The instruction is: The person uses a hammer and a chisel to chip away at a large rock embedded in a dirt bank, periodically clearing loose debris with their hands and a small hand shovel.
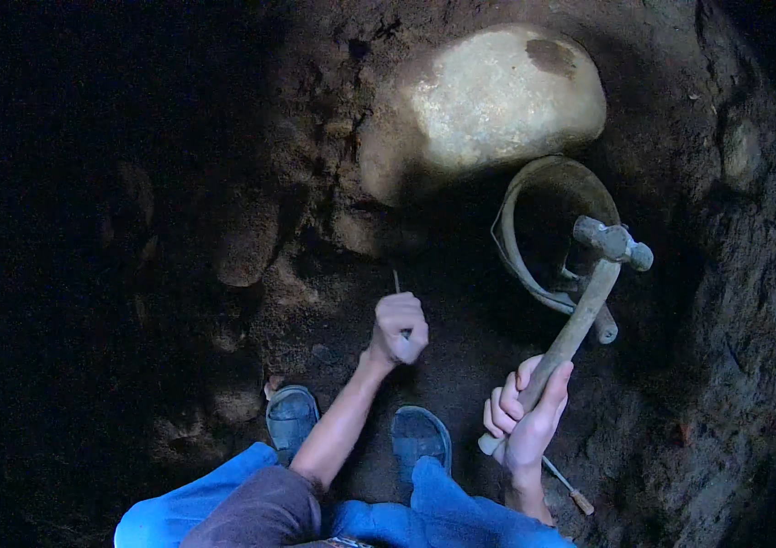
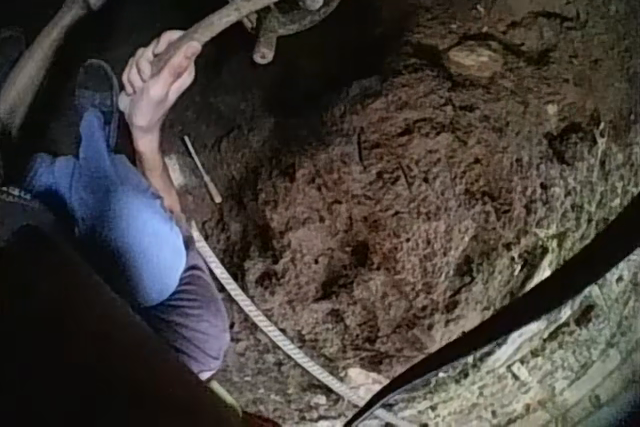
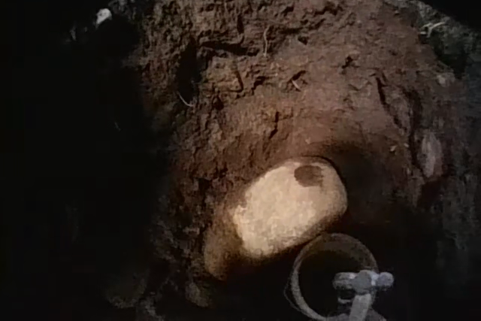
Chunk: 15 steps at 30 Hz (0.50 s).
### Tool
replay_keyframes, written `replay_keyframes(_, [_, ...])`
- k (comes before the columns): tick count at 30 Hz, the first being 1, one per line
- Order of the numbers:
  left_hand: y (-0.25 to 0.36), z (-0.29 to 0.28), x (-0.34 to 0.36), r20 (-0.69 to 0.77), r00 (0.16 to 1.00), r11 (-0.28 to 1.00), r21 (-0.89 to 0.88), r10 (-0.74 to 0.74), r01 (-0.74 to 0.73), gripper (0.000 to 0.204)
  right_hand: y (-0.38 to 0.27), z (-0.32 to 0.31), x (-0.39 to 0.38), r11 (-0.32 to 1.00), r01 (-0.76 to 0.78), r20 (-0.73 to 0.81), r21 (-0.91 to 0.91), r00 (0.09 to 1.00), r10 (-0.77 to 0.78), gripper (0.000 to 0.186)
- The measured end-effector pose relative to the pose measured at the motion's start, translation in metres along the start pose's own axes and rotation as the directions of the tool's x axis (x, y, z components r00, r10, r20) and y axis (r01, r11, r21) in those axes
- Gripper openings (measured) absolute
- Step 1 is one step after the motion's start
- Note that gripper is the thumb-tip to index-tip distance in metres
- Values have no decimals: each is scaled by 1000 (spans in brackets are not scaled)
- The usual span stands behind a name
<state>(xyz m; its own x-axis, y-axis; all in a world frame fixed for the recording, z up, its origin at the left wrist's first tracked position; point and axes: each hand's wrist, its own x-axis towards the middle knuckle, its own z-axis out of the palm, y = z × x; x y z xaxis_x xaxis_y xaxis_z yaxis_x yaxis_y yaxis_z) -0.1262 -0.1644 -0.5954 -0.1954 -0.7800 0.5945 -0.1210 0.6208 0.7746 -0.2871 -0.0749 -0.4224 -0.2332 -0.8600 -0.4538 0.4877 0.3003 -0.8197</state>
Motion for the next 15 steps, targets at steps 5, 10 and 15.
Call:
replay_keyframes(5, [-36,4,-3,20,998,995,74,-66,64,18,3,5,-1,1000,3,11,24,1000,-3,53])
replay_keyframes(10, [-30,8,-3,56,988,989,-37,-142,144,18,5,7,-6,1000,-6,-9,-1,1000,6,53])
replay_keyframes(15, [-26,12,5,32,997,997,41,-69,68,21,6,7,-6,999,-13,26,-39,1000,14,53])
